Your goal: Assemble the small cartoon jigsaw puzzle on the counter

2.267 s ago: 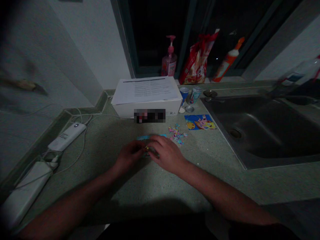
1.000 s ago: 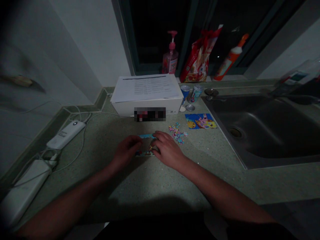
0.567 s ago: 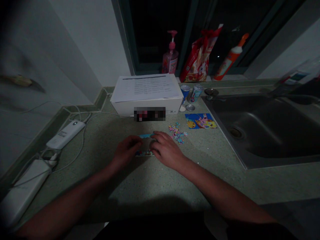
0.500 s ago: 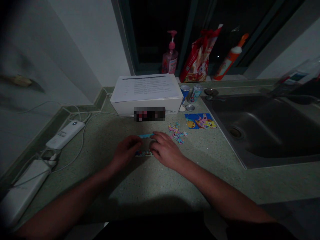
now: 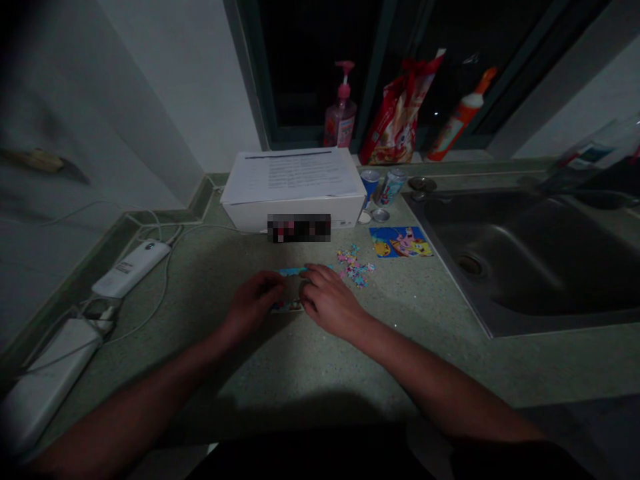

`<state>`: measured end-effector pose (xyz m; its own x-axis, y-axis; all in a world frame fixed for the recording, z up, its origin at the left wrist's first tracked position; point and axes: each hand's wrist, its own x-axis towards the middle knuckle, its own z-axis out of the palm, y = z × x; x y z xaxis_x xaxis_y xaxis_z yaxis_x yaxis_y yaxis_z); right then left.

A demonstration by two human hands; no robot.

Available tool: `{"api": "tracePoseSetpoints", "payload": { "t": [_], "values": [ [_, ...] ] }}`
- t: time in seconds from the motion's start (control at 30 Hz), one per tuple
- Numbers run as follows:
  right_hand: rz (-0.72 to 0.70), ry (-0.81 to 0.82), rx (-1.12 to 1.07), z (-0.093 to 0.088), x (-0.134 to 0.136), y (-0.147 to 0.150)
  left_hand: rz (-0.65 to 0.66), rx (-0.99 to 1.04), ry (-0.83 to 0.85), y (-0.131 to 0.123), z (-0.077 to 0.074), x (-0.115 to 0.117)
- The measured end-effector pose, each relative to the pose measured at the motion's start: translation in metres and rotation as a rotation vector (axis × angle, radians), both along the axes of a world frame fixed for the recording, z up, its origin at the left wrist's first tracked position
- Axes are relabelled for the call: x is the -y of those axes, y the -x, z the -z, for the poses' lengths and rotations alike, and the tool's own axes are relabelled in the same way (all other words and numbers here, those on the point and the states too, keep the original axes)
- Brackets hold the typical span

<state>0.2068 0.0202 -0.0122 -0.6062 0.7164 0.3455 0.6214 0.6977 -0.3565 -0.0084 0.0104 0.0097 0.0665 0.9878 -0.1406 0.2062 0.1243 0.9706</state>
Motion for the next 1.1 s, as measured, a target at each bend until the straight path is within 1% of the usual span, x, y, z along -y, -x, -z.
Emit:
{"api": "tracePoseSetpoints", "payload": {
  "t": [0.17,0.4,0.7,0.87,1.1],
  "values": [
    [-0.002,0.003,-0.003,-0.0014,0.0000,-0.0011,-0.021,-0.016,-0.005,-0.0006,0.0025,-0.0001],
    [-0.015,0.006,-0.008,-0.0023,-0.0004,-0.0032,-0.006,0.004,-0.015,0.0014,0.0074,0.0002],
    [-0.028,-0.026,0.011,0.0003,-0.0011,-0.0048,-0.015,0.004,-0.010,0.0014,0.0060,-0.0002],
    [0.016,-0.011,-0.038,-0.0005,-0.0023,-0.0051,-0.014,-0.001,-0.004,0.0023,0.0051,-0.0011],
    [0.028,-0.018,-0.002,-0.0018,-0.0028,-0.0055,-0.037,-0.010,0.001,0.0020,0.0005,-0.0019]
  ]
}}
